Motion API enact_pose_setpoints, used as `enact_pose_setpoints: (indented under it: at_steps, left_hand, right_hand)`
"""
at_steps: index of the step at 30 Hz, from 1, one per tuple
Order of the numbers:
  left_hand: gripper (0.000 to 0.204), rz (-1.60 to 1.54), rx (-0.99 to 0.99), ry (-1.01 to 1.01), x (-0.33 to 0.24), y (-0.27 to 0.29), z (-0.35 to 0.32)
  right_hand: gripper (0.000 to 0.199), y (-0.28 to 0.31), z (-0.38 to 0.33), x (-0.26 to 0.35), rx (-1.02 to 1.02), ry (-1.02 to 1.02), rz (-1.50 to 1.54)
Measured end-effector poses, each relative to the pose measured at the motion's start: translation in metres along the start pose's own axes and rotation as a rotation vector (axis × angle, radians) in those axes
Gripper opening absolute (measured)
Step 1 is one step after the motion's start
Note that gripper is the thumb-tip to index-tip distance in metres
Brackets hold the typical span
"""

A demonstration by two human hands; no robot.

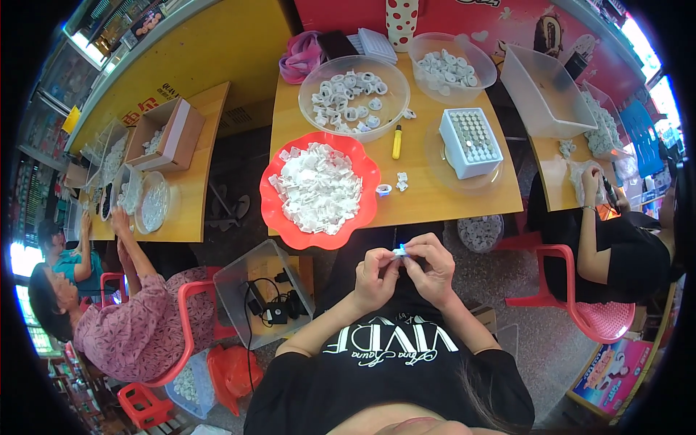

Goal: The person assembles small plastic components by hand, taking white parts and rings from trays and bins at a workstation.

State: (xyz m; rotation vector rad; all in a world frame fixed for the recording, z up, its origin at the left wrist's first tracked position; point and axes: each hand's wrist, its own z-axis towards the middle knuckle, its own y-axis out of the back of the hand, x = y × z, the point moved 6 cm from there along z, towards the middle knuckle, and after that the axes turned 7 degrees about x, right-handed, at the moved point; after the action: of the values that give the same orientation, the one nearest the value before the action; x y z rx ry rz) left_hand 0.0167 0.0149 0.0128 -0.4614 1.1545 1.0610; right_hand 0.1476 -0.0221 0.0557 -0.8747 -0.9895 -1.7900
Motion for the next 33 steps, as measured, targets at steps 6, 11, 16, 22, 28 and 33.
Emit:
enact_pose_setpoints:
  at_steps: [6, 11, 16, 22, 28, 33]
  left_hand:
    - [0.022, 0.019, 0.085, -0.049, 0.0, 0.0, 0.004]
    - [0.032, -0.209, 0.116, 0.128, 0.015, -0.003, -0.001]
    - [0.046, -0.356, 0.097, 0.262, 0.035, -0.006, -0.004]
    - [0.036, -0.425, 0.157, 0.355, 0.059, -0.011, -0.012]
    - [0.03, -0.42, 0.211, 0.385, 0.065, -0.009, -0.011]
    - [0.029, -0.416, 0.229, 0.366, 0.067, -0.009, -0.011]
  right_hand:
    - [0.018, 0.0, 0.0, -0.002, 0.066, 0.003, 0.013]
    - [0.013, 0.009, 0.028, -0.006, 0.281, -0.018, -0.066]
    - [0.003, 0.084, 0.129, -0.025, -0.04, -0.117, -0.165]
    - [0.017, 0.126, 0.231, -0.05, -0.299, -0.137, 0.209]
    - [0.01, 0.007, 0.146, -0.069, 0.233, -0.181, -0.054]
    - [0.022, -0.034, 0.122, -0.046, 0.389, 0.132, -0.616]
